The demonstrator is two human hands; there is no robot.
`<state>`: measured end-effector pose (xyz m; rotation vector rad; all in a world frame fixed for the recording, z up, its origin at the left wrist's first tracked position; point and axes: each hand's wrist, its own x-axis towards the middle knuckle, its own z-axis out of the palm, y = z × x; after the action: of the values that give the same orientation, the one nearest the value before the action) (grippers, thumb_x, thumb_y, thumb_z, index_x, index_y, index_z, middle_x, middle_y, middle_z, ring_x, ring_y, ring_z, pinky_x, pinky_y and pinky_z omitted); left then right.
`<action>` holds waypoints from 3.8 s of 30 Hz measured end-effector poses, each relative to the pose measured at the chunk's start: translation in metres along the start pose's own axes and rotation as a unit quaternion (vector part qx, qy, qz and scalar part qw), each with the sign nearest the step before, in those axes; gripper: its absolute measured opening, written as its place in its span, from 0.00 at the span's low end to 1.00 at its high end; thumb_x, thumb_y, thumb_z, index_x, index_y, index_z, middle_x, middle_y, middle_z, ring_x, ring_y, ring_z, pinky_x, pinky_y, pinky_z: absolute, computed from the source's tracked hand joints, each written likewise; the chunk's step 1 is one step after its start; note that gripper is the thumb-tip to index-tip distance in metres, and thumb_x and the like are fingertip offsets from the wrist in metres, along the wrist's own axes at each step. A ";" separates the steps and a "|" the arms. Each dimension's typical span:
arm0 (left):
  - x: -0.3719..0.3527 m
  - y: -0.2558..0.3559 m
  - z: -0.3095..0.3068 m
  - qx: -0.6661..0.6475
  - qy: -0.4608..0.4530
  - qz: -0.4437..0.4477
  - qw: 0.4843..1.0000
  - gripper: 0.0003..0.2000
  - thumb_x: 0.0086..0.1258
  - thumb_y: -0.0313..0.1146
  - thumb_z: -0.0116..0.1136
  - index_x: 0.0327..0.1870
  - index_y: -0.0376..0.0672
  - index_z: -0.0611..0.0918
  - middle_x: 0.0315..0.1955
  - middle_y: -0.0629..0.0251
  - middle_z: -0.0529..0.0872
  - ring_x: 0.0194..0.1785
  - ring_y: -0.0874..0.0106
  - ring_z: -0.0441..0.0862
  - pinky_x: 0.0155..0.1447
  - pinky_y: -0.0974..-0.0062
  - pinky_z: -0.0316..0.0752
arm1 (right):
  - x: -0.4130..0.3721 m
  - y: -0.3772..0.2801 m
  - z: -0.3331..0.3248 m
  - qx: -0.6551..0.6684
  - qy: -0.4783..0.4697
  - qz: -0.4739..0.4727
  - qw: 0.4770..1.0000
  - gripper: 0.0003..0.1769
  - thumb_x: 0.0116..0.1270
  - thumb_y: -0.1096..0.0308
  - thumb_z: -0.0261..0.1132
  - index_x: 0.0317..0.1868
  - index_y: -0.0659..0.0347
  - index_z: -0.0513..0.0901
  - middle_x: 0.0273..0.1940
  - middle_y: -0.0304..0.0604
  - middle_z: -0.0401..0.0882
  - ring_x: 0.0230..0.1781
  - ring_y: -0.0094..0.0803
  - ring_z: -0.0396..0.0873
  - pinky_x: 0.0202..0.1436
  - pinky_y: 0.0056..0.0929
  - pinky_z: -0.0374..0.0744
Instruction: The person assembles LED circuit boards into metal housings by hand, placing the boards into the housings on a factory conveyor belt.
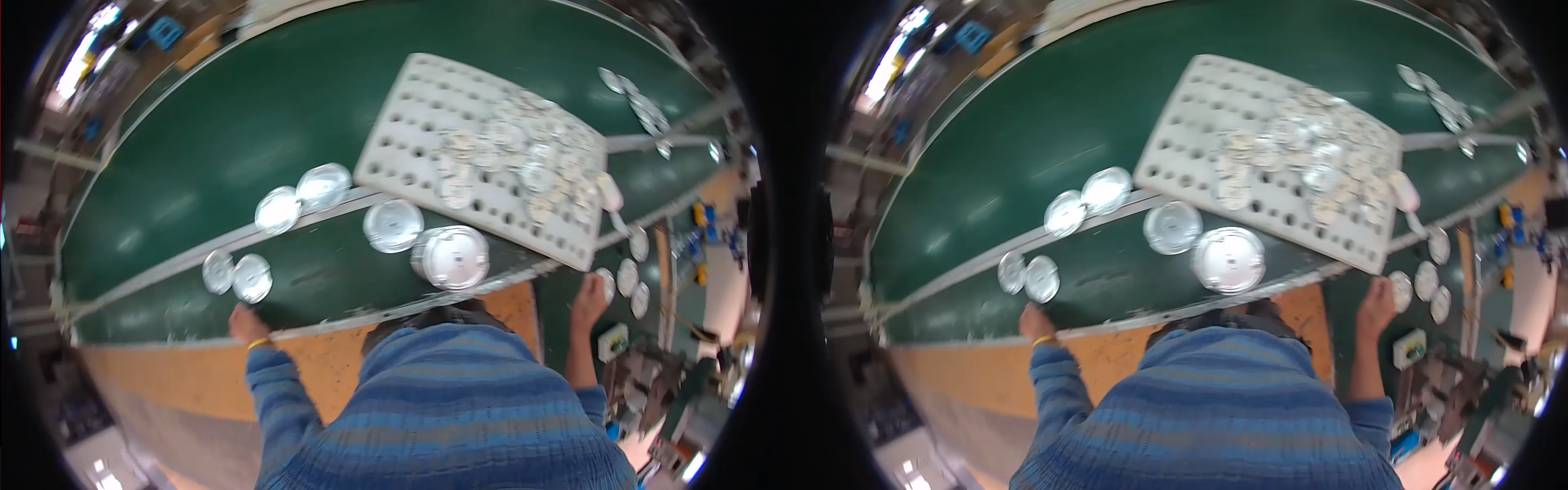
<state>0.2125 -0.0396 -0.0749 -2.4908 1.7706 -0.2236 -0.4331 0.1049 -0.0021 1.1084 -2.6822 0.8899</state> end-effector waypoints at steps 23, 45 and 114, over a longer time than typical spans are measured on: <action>0.057 -0.031 0.059 -0.186 -0.006 -0.090 0.978 0.15 0.57 0.38 0.55 0.31 0.32 0.82 0.30 0.49 0.84 0.33 0.58 0.81 0.41 0.63 0.72 | 0.070 -0.064 0.084 0.000 -0.105 -0.078 0.991 0.18 0.52 0.59 0.66 0.40 0.62 0.77 0.39 0.53 0.76 0.39 0.48 0.75 0.40 0.41 0.74; -0.011 0.037 -0.079 -0.627 -0.189 -0.072 0.753 0.13 0.64 0.30 0.51 0.47 0.36 0.77 0.42 0.56 0.80 0.44 0.62 0.79 0.43 0.68 0.74 | 0.077 -0.031 0.132 0.246 -0.140 0.041 0.958 0.27 0.45 0.74 0.71 0.47 0.62 0.70 0.29 0.41 0.76 0.27 0.29 0.75 0.30 0.27 0.73; -0.083 0.333 -0.276 -0.752 -0.373 0.187 0.510 0.28 0.66 0.24 0.51 0.67 0.39 0.57 0.40 0.62 0.82 0.38 0.80 0.78 0.34 0.85 0.76 | 0.073 -0.183 -0.074 0.585 -0.256 0.051 0.768 0.24 0.61 0.79 0.58 0.58 0.67 0.66 0.32 0.37 0.70 0.26 0.23 0.78 0.27 0.18 0.78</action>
<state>-0.1695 -0.0649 0.1419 -1.5105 2.0268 2.9465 -0.3718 -0.0023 0.1685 1.4956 -2.3622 2.8525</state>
